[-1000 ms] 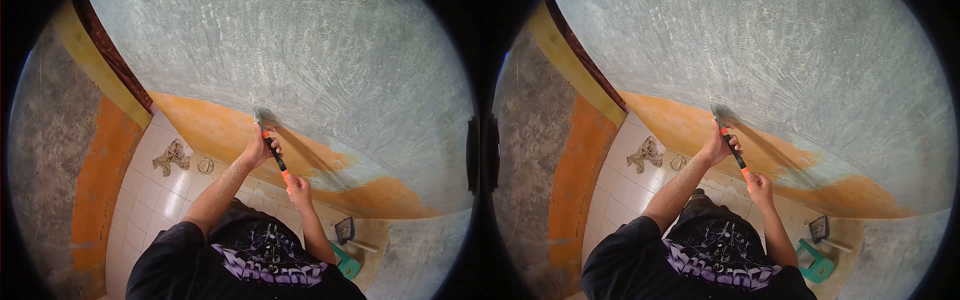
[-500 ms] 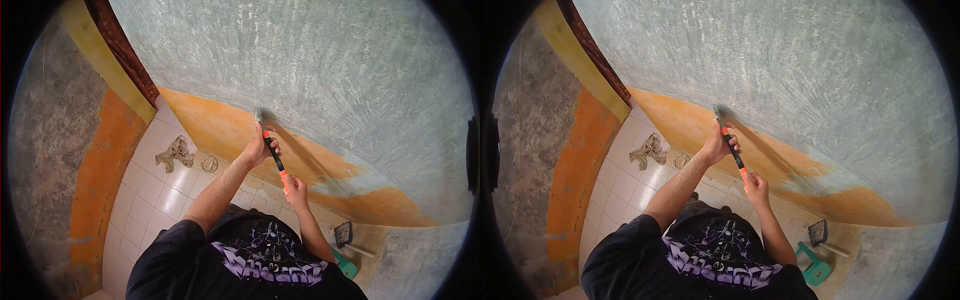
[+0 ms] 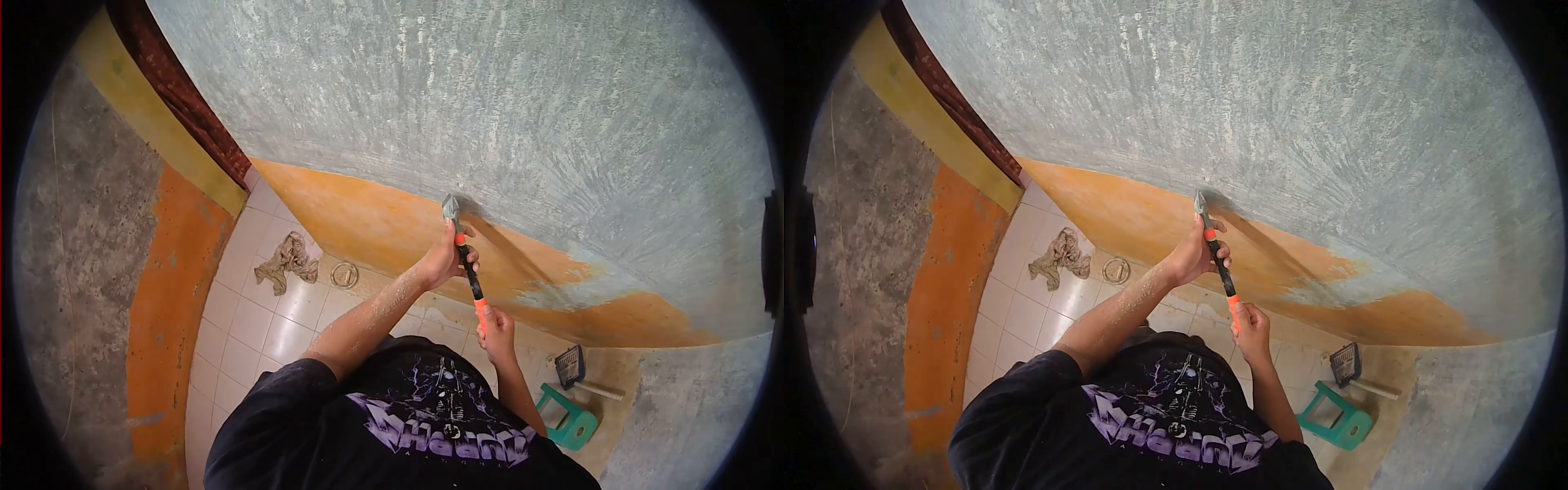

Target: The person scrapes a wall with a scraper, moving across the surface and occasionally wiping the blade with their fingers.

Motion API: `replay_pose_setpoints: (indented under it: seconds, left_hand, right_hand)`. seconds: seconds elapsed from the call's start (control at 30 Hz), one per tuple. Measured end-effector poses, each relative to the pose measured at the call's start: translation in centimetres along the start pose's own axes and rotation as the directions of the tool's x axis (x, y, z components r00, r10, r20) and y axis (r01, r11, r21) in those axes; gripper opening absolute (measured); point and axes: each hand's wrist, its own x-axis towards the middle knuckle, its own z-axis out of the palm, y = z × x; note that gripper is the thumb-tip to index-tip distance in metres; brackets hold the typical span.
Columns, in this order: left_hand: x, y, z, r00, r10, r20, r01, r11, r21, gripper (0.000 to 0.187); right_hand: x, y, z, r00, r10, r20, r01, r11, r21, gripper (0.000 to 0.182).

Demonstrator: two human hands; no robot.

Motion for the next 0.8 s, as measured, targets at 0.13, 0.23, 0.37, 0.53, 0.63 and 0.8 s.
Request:
replay_pose_setpoints:
  seconds: [0.13, 0.23, 0.37, 0.53, 0.63, 0.8]
  left_hand:
    - [-0.3, 0.4, 0.8, 0.999, -0.039, -0.008, 0.039, 0.999, -0.001, 0.063]
    - [-0.4, 0.5, 0.8, 0.999, -0.04, 0.012, 0.04, 0.999, -0.003, 0.063]
    - [-0.7, 0.8, 0.8, 0.998, -0.067, 0.008, 0.067, 0.998, -0.003, 0.064]
    - [-0.3, 0.9, 1.9, 0.996, -0.075, 0.04, 0.073, 0.996, 0.049, 0.065]
    - [-0.3, 0.7, 1.0, 0.998, -0.047, 0.04, 0.048, 0.999, -0.006, 0.065]
    - [-0.5, 0.7, -0.3, 0.998, -0.035, 0.055, 0.035, 0.999, 0.004, 0.067]
  right_hand:
    - [-0.4, -0.1, -0.3, 1.0, 0.014, 0.017, -0.014, 0.999, 0.032, 0.031]
    - [-0.4, 0.5, -0.3, 1.0, 0.017, 0.005, -0.017, 0.999, 0.047, 0.031]
    - [-0.8, 0.3, 0.7, 1.0, 0.026, -0.005, -0.025, 0.998, 0.053, 0.031]
    - [-1.1, 0.0, -0.7, 1.0, 0.03, 0.007, -0.031, 0.999, 0.035, 0.031]
    - [-0.3, 0.0, -0.1, 1.0, 0.013, -0.012, -0.013, 1.0, -0.003, 0.031]
    - [-0.4, 0.9, 1.1, 1.0, -0.019, -0.009, 0.019, 1.0, 0.009, 0.032]
